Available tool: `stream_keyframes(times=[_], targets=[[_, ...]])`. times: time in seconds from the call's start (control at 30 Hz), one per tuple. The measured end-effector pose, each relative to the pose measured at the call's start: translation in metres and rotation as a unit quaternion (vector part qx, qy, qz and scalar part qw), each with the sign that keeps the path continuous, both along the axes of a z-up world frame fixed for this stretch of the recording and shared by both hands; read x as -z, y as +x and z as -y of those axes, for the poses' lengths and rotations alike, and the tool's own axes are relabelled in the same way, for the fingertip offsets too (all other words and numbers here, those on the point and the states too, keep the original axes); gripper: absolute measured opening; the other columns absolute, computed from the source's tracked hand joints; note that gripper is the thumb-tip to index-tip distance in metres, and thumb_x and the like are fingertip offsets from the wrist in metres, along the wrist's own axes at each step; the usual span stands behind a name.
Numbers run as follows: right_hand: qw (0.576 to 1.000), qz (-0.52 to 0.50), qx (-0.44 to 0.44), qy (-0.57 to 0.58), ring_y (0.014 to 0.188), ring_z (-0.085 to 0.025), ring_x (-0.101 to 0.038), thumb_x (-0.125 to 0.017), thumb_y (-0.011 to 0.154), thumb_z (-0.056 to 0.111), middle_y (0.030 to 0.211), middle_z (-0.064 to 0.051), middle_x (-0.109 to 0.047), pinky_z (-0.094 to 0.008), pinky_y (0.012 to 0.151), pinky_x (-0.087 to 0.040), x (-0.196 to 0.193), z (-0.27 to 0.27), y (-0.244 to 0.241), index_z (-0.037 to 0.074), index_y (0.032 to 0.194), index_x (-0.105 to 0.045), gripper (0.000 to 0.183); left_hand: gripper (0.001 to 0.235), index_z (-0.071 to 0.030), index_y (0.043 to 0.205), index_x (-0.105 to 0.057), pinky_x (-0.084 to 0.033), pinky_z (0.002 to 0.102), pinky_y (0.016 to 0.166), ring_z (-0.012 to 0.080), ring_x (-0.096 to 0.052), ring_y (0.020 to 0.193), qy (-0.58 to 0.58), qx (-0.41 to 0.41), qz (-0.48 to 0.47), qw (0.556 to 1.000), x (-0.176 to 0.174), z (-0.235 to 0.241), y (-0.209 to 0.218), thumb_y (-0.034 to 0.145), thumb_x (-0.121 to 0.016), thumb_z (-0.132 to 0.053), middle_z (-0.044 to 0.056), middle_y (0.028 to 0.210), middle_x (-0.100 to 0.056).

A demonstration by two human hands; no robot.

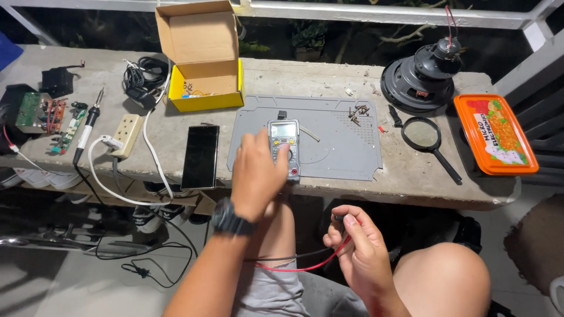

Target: The person organizes small electronic components and tools on a workbench. They place a multimeter into a yellow box, close the box, and arrange various items including a circuit board, magnifying glass, and orange container on the table.

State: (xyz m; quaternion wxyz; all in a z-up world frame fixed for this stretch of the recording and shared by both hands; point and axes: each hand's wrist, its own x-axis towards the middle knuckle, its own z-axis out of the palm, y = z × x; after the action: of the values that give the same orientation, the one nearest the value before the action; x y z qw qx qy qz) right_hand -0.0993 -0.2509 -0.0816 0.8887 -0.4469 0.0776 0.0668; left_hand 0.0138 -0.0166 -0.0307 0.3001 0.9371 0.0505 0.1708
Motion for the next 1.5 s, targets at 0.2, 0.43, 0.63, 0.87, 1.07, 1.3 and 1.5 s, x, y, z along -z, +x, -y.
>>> stream_keyframes(times=[0.2, 0.43, 0.63, 0.87, 1.07, 1.3, 1.5], targets=[[0.993, 0.09, -0.082, 0.0, 0.086, -0.02, -0.054, -0.059, 0.113, 0.005, 0.113, -0.015, -0.062, -0.036, 0.079, -0.047, -0.042, -0.018, -0.003, -0.003, 0.147, -0.065, 0.035, 0.04, -0.015, 0.144, -0.071, -0.056, 0.045, 0.1, 0.0279, -0.077, 0.117, -0.21, 0.233, -0.073, 0.947, -0.053, 0.029, -0.144, 0.107, -0.063, -0.029, 0.009, 0.132, -0.082], [0.903, 0.323, -0.221, -0.178, 0.142, -0.026, -0.069, -0.055, 0.118, 0.033, 0.146, -0.021, -0.073, -0.048, 0.133, -0.047, -0.112, -0.066, -0.013, 0.004, 0.175, -0.034, 0.068, 0.023, -0.016, 0.108, -0.077, -0.047, 0.026, 0.071, 0.0098, -0.055, 0.072, -0.51, 0.122, -0.099, 0.846, -0.024, 0.03, -0.231, 0.119, -0.062, -0.03, 0.0, 0.081, -0.063], [0.828, 0.335, -0.449, -0.04, 0.174, -0.037, -0.041, -0.068, 0.121, 0.05, 0.186, -0.026, -0.039, -0.05, 0.144, -0.027, -0.111, -0.113, -0.057, 0.001, 0.18, -0.017, 0.092, 0.026, 0.002, 0.114, -0.072, -0.064, 0.039, 0.078, 0.0247, -0.075, 0.082, -0.721, 0.065, 0.188, 0.664, -0.061, -0.009, -0.244, 0.118, -0.063, -0.022, 0.017, 0.099, -0.079], [0.814, 0.36, -0.237, -0.389, 0.07, -0.005, -0.055, -0.065, 0.116, 0.023, 0.079, 0.008, -0.066, -0.025, 0.065, -0.047, -0.093, -0.115, -0.044, 0.012, 0.113, -0.083, 0.022, 0.044, -0.009, 0.139, -0.085, -0.042, 0.029, 0.06, 0.0081, -0.047, 0.066, -0.439, -0.035, -0.062, 0.895, -0.079, -0.097, -0.271, 0.114, -0.064, -0.037, -0.007, 0.075, -0.051], [0.695, 0.531, -0.258, -0.411, 0.087, -0.016, -0.079, -0.065, 0.112, 0.014, 0.097, 0.0, -0.086, -0.031, 0.08, -0.062, -0.138, -0.123, -0.045, 0.011, 0.112, -0.084, 0.02, 0.038, -0.01, 0.123, -0.082, -0.065, 0.037, 0.107, 0.0232, -0.085, 0.118, -0.279, 0.198, 0.084, 0.936, -0.119, -0.104, -0.303, 0.117, -0.062, -0.042, 0.009, 0.123, -0.087], [0.667, 0.605, -0.231, -0.368, 0.09, -0.023, -0.083, -0.069, 0.109, 0.007, 0.102, -0.009, -0.084, -0.034, 0.09, -0.066, -0.187, -0.119, -0.062, 0.005, 0.111, -0.083, 0.014, 0.051, -0.001, 0.133, -0.07, -0.054, 0.028, 0.072, 0.0119, -0.062, 0.066, -0.477, 0.283, -0.096, 0.826, -0.087, -0.1, -0.3, 0.123, -0.047, -0.046, 0.002, 0.069, -0.062], [0.72, 0.57, -0.19, -0.348, 0.082, -0.018, -0.079, -0.077, 0.105, 0.012, 0.099, -0.012, -0.085, -0.028, 0.076, -0.062, -0.17, -0.114, -0.055, 0.004, 0.113, -0.084, 0.013, 0.052, 0.016, 0.137, -0.067, -0.063, 0.037, 0.071, 0.0153, -0.057, 0.056, -0.671, 0.38, -0.14, 0.621, -0.078, -0.1, -0.33, 0.123, -0.06, -0.034, 0.005, 0.065, -0.053]])
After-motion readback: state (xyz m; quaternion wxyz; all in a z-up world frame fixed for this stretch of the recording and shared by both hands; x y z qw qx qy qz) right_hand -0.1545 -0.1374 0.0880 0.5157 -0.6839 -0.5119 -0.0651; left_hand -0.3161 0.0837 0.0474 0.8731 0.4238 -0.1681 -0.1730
